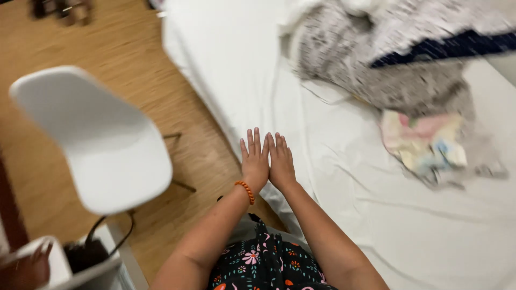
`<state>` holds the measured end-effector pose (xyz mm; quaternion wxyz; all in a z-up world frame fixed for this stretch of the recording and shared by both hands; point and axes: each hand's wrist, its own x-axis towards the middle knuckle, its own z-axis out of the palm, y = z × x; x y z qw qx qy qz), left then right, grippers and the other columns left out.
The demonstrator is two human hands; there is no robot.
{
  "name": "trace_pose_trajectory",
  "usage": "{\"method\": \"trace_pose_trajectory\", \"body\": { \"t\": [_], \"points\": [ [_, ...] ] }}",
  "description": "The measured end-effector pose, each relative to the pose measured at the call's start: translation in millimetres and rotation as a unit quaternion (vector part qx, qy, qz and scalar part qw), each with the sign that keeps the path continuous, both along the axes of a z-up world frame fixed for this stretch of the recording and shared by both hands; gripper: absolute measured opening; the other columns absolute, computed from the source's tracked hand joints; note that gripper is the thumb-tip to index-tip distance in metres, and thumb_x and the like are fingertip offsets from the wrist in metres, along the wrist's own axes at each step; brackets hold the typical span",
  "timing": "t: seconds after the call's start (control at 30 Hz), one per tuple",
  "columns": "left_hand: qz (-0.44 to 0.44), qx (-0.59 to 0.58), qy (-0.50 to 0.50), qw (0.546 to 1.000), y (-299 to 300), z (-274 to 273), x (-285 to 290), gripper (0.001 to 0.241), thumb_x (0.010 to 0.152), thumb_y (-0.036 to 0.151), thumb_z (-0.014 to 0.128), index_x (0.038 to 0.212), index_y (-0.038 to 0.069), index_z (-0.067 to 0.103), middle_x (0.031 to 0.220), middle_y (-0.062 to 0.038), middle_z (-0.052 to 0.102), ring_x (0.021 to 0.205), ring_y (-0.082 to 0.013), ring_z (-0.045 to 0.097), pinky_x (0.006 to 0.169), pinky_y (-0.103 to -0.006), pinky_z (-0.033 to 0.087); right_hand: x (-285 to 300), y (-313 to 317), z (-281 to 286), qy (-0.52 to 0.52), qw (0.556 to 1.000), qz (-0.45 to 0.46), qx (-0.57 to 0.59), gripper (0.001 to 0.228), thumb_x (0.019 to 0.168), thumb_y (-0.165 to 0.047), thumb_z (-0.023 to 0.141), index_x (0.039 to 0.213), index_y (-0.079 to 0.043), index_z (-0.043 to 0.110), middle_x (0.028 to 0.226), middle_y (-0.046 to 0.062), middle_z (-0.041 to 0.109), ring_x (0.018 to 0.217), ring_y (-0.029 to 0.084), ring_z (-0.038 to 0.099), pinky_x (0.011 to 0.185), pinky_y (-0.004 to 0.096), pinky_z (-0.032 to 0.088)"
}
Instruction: The person folds a dark brown cloth and places it into a white wardrobe shelf. They then fold a white polka-dotted shirt and place it in the same shelf. The person proceeds to fold a colorful tie-dye towel and a white towel on the bed.
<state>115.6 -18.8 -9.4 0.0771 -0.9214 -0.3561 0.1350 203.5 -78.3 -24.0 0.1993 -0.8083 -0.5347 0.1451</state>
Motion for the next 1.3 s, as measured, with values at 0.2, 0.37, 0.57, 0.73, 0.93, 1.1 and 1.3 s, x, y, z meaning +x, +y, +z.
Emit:
{"method": "trace_pose_trajectory", "body": {
  "t": [0.2, 0.37, 0.57, 0.73, 0.93, 1.1, 1.3],
  "points": [
    [-0.147, -0.007, -0.067, 0.987, -25.0, -16.2, 73.1, 0.087, 0.095, 0.022, 0.057, 0.165, 0.005, 0.008, 0.167, -0.033, -0.004, 0.153, -0.0511, -0.005, 0.12, -0.0659, 0.004, 56.5, -44.9, -5.4, -0.004, 0.989, -0.144, -0.042, 0.091, 0.088, -0.007, 0.066, 0.162, -0.014, 0.015, 0.169, 0.018, 0.014, 0.157, 0.035, 0.012, 0.123, 0.054, 0.02],
    [-0.278, -0.031, 0.003, 0.96, -31.9, -10.2, 127.6, 0.089, 0.094, 0.022, 0.058, 0.164, 0.002, 0.005, 0.167, -0.033, -0.006, 0.153, -0.0523, -0.007, 0.119, -0.0655, 0.003, 89.3, -67.3, -3.3, 0.003, 0.962, -0.267, -0.053, 0.091, 0.088, -0.008, 0.067, 0.162, -0.013, 0.015, 0.169, 0.019, 0.012, 0.156, 0.035, 0.011, 0.122, 0.055, 0.02],
    [-0.391, -0.05, -0.009, 0.919, -32.4, -12.6, 175.8, 0.093, 0.093, 0.02, 0.059, 0.164, 0.001, 0.003, 0.166, -0.034, -0.006, 0.153, -0.053, -0.009, 0.12, -0.0646, 0.003, 109.9, -79.9, 2.4, 0.004, 0.922, -0.381, -0.064, 0.089, 0.089, -0.008, 0.068, 0.162, -0.015, 0.017, 0.169, 0.017, 0.014, 0.157, 0.034, 0.011, 0.123, 0.054, 0.021],
    [-0.434, -0.108, -0.001, 0.894, -45.6, -15.4, 198.1, 0.095, 0.093, 0.022, 0.059, 0.164, 0.004, -0.002, 0.167, -0.034, -0.009, 0.154, -0.0509, -0.011, 0.122, -0.0639, 0.003, 110.6, -98.8, -4.3, 0.032, 0.891, -0.447, -0.069, 0.091, 0.088, -0.008, 0.069, 0.162, -0.015, 0.017, 0.169, 0.018, 0.014, 0.157, 0.034, 0.011, 0.123, 0.053, 0.021],
    [-0.464, -0.129, 0.033, 0.876, -75.6, -19.6, 223.0, 0.098, 0.095, 0.022, 0.058, 0.164, 0.008, -0.01, 0.167, -0.033, -0.012, 0.154, -0.0506, -0.011, 0.121, -0.0634, 0.003, 124.1, -130.5, -25.1, 0.023, 0.874, -0.485, -0.007, 0.089, 0.088, -0.011, 0.071, 0.161, -0.011, 0.019, 0.167, 0.02, 0.019, 0.156, 0.035, 0.016, 0.123, 0.05, 0.022],
    [-0.466, -0.152, -0.065, 0.869, -95.2, -44.3, 252.5, 0.095, 0.098, 0.026, 0.057, 0.164, 0.01, -0.009, 0.167, -0.032, -0.01, 0.156, -0.0484, -0.007, 0.124, -0.0612, 0.005, 153.0, -159.4, -48.5, -0.02, 0.873, -0.485, 0.049, 0.085, 0.089, -0.011, 0.071, 0.159, -0.007, 0.022, 0.165, 0.023, 0.024, 0.155, 0.039, 0.021, 0.123, 0.052, 0.023],
    [-0.444, -0.096, -0.006, 0.891, -129.5, -54.1, 307.4, 0.1, 0.097, 0.027, 0.061, 0.164, 0.006, -0.01, 0.166, -0.033, -0.009, 0.154, -0.0505, -0.006, 0.123, -0.0609, 0.007, 217.7, -200.0, -71.6, 0.036, 0.883, -0.465, 0.047, 0.083, 0.087, -0.008, 0.069, 0.159, -0.007, 0.026, 0.165, 0.024, 0.025, 0.152, 0.043, 0.023, 0.122, 0.052, 0.025]
  ]
}}
